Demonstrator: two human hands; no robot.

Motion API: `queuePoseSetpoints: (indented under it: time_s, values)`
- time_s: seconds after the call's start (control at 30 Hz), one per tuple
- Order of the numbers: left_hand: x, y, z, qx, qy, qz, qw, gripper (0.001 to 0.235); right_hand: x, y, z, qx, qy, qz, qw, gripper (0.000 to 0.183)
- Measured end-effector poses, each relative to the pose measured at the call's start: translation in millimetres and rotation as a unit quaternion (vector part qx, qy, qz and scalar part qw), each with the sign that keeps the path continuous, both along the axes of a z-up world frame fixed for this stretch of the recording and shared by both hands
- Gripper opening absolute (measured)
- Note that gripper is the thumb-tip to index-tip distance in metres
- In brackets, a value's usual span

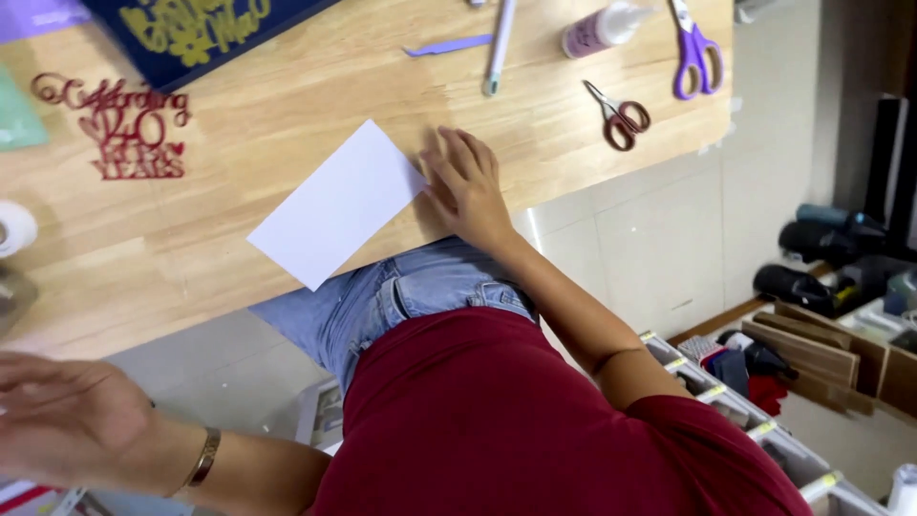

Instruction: Assembling decorative cake toppers by applying glue to cardstock cutouts and attaching them to paper supports.

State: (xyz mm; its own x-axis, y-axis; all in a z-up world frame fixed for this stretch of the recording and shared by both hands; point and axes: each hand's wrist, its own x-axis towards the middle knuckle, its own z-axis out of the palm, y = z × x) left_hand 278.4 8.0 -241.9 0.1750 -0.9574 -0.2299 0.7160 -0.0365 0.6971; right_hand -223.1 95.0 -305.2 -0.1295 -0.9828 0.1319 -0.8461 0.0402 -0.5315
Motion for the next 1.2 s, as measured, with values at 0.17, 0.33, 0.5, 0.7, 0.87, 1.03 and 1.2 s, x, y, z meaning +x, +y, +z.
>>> queuePoseSetpoints:
  time_s: [0.17, 0.33, 0.5, 0.7, 0.87, 1.03, 1.2]
  values:
    - [-6.8, -2.4, 6.7, 0.035, 0.064, 0.064, 0.995, 0.031, -1.4, -0.4, -9.9, 0.012, -0.003, 0.005, 1.000, 0.051]
    - [-33.2, -8.5, 35.1, 0.047, 0.076, 0.092, 0.992, 0.029, 5.3, -8.7, -5.8, -0.012, 0.012, 0.010, 1.000, 0.039]
    - [-83.0, -25.0, 22.7, 0.115, 0.000, 0.218, 0.969, 0.023, 6.1, -14.2, -11.2, 0.001, 0.150, 0.094, 0.984, 0.054]
    - [-139.1, -39.3, -124.9, 0.130, 0.077, -0.198, 0.968, 0.016, 10.8, -10.0, -21.4, -0.033, 0.121, 0.072, 0.989, 0.049]
    - [-190.9, -40.3, -163.8, 0.039, 0.183, -0.394, 0.900, 0.016, 7.3, -5.5, -30.8, -0.057, 0.112, 0.091, 0.988, 0.043]
    - [-190.9, -44.0, -158.0, 0.047, 0.217, -0.362, 0.905, 0.007, 6.0, -6.8, -34.2, -0.050, 0.098, 0.080, 0.991, 0.041]
    - [-193.8, -42.1, -156.4, 0.051, 0.221, -0.354, 0.907, 0.010, 8.3, -6.3, -33.2, -0.036, 0.105, 0.078, 0.991, 0.040]
